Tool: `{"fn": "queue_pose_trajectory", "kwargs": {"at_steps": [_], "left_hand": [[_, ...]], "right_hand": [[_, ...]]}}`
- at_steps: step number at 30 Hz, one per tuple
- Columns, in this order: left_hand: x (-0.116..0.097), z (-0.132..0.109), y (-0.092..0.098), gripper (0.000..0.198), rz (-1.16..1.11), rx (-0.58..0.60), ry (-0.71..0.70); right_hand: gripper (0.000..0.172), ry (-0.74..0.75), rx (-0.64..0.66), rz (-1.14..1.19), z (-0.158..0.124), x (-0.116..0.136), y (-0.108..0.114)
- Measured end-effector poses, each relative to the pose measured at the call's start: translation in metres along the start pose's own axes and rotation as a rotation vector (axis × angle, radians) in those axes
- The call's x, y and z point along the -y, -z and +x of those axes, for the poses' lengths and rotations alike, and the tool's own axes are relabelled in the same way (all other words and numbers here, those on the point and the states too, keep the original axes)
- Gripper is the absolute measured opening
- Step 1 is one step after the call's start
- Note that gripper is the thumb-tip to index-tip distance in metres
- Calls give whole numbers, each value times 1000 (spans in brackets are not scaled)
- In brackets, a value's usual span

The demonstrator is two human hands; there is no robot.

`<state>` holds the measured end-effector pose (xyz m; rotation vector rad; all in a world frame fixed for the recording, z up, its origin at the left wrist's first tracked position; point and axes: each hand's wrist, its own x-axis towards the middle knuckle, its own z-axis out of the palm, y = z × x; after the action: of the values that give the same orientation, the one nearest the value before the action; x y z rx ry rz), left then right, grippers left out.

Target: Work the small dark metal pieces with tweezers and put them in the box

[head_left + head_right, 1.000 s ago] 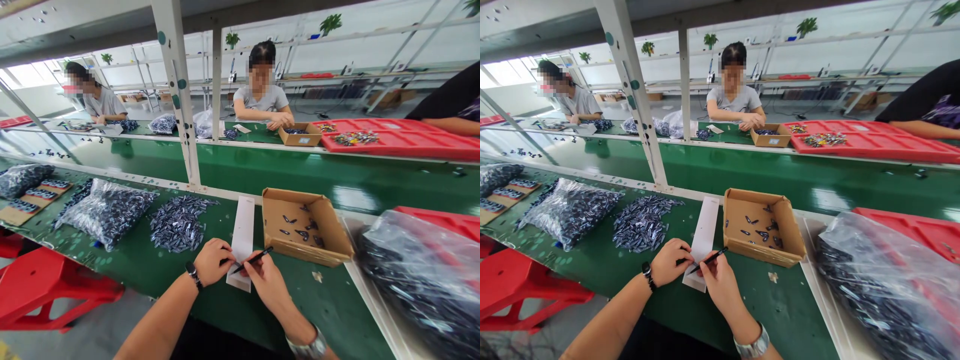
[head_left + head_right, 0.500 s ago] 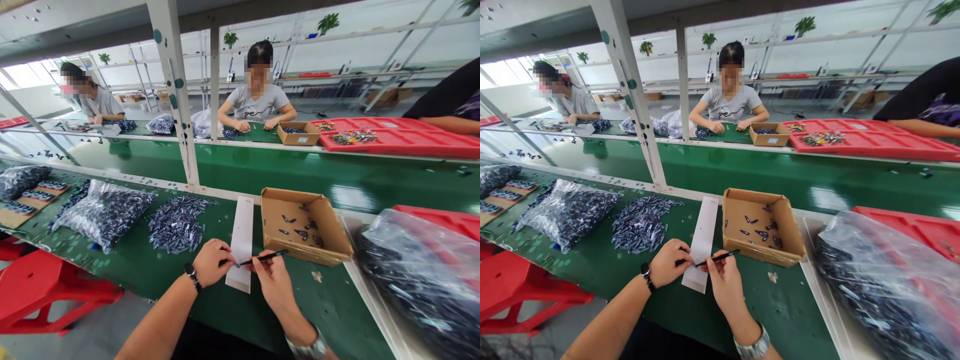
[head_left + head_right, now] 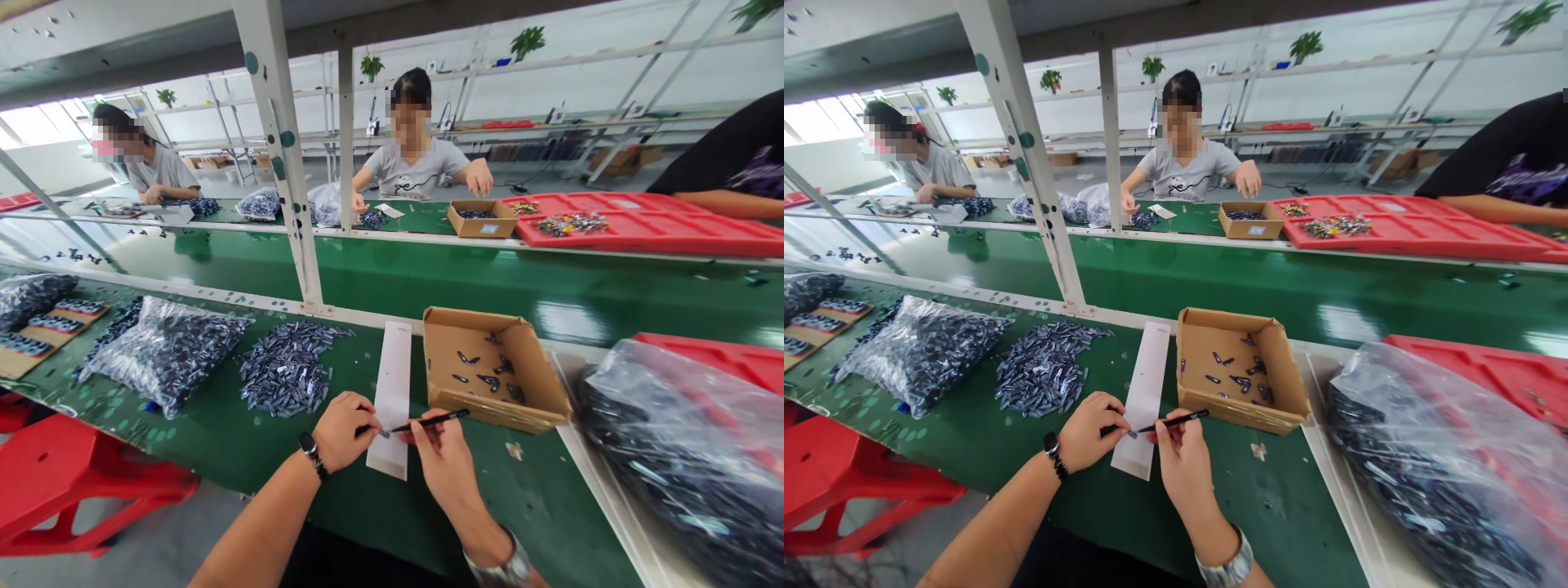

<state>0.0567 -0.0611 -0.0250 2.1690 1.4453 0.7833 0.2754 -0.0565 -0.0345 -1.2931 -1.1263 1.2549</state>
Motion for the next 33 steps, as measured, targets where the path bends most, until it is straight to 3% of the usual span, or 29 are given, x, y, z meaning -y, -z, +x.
{"fn": "queue_pose_trajectory", "kwargs": {"at_steps": [13,20,33], "left_hand": [[0,-1,-1,19,10,8,-3],[-3,-6,2,30,133,128,-48],[-6,-7,-2,27,192,79,-35]], "right_hand": [[58,25,16,-19,-2,6,-2],[57,42,23,-7,-3,6,-1],[56,82,5,39,-4,4,-1]]}}
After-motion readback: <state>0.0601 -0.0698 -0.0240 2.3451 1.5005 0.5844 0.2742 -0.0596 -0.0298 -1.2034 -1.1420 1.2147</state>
